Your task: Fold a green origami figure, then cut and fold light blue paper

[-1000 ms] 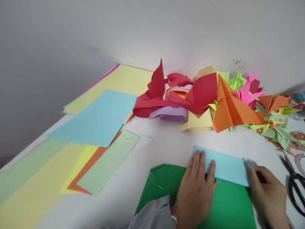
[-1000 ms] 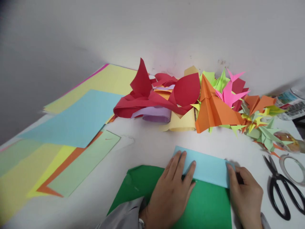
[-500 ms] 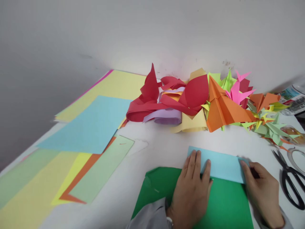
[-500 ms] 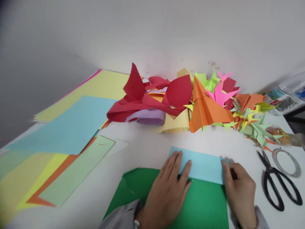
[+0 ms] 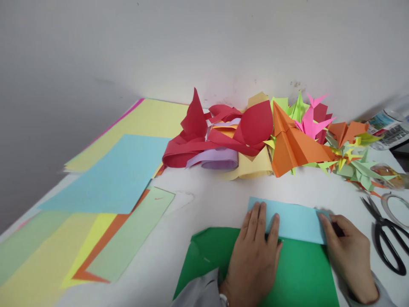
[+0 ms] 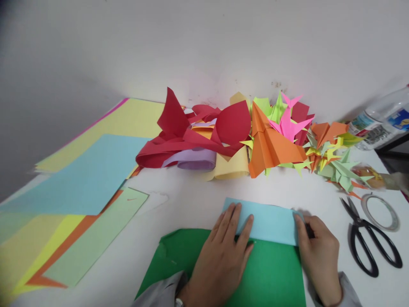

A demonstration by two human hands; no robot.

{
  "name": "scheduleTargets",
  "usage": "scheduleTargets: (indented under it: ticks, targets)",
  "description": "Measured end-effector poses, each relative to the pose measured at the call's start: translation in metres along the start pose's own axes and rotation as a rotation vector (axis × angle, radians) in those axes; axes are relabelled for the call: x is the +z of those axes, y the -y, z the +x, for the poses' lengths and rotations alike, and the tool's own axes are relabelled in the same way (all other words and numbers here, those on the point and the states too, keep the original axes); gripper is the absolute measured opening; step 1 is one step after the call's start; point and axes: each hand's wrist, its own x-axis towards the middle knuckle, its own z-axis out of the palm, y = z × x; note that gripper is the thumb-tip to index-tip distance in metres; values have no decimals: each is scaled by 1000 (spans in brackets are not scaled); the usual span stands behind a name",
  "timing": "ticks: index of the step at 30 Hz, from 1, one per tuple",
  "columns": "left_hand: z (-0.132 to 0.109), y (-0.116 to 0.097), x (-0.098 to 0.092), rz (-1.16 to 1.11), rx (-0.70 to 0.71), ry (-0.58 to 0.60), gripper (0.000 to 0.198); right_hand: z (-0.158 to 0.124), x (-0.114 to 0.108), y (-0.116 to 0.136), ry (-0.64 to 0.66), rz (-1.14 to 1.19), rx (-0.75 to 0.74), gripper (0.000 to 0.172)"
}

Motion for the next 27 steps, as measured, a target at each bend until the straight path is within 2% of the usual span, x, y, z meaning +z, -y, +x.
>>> scheduleTargets:
  ticks: [13, 17, 20, 24, 27]
  targets:
    - [0, -1, 0, -5, -7, 38, 43, -1, 1, -3, 0, -13, 2, 57]
    - [-1, 2, -1, -45, 1, 46, 50, 0, 0, 1, 8, -7, -3, 56]
    - [-1, 4, 0, -76, 22, 45, 55, -1, 0, 2, 12, 5, 50, 51]
    - [-2, 5, 4, -63, 39, 2, 51, -5, -1, 3, -27, 32, 132, 49]
    - [-2, 7, 6, -35, 85, -13, 49, -9, -5, 7, -40, -41, 19, 42]
